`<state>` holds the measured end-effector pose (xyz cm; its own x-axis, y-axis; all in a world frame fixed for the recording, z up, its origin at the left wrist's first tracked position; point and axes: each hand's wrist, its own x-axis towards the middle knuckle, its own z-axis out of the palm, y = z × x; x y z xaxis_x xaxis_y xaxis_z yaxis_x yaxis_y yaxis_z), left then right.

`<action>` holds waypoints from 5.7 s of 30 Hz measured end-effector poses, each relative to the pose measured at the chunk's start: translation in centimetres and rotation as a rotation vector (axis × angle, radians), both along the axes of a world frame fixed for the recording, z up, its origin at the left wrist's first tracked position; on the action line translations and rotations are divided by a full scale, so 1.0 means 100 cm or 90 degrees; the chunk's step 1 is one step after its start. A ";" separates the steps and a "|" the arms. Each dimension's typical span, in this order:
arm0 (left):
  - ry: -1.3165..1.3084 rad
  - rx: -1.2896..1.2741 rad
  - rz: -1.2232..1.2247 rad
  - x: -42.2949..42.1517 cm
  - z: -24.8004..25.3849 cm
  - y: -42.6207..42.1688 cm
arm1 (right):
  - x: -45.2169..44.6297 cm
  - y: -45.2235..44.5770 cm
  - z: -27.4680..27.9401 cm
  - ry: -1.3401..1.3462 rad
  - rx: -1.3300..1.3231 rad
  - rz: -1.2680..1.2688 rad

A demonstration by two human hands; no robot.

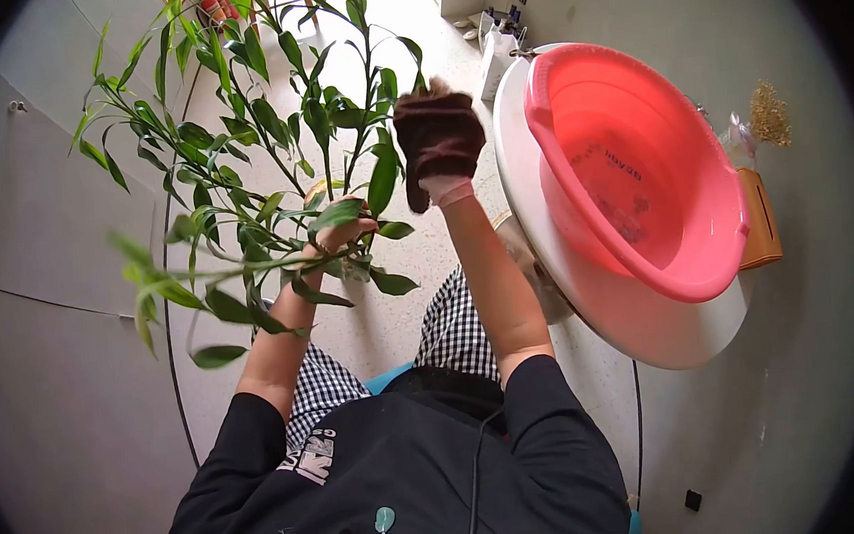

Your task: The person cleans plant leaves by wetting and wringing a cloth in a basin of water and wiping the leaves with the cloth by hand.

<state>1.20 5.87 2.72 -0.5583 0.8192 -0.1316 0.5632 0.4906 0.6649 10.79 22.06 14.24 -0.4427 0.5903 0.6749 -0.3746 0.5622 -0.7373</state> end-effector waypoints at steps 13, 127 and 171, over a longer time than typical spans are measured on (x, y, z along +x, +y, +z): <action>-0.602 0.287 0.145 -0.004 -0.025 0.012 | 0.151 0.100 0.141 -0.403 0.084 0.043; -0.144 0.315 -0.007 0.220 0.264 0.241 | 0.224 0.110 0.132 -0.670 0.304 -0.107; -0.323 0.063 0.114 0.121 -0.036 -0.085 | 0.158 -0.131 -0.183 -0.449 -0.324 0.196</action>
<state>13.32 -2.60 -0.85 -0.5763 0.7397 -0.3475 0.0739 0.4707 0.8792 26.61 8.98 -4.07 -0.8397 0.5297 -0.1194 0.1757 0.0570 -0.9828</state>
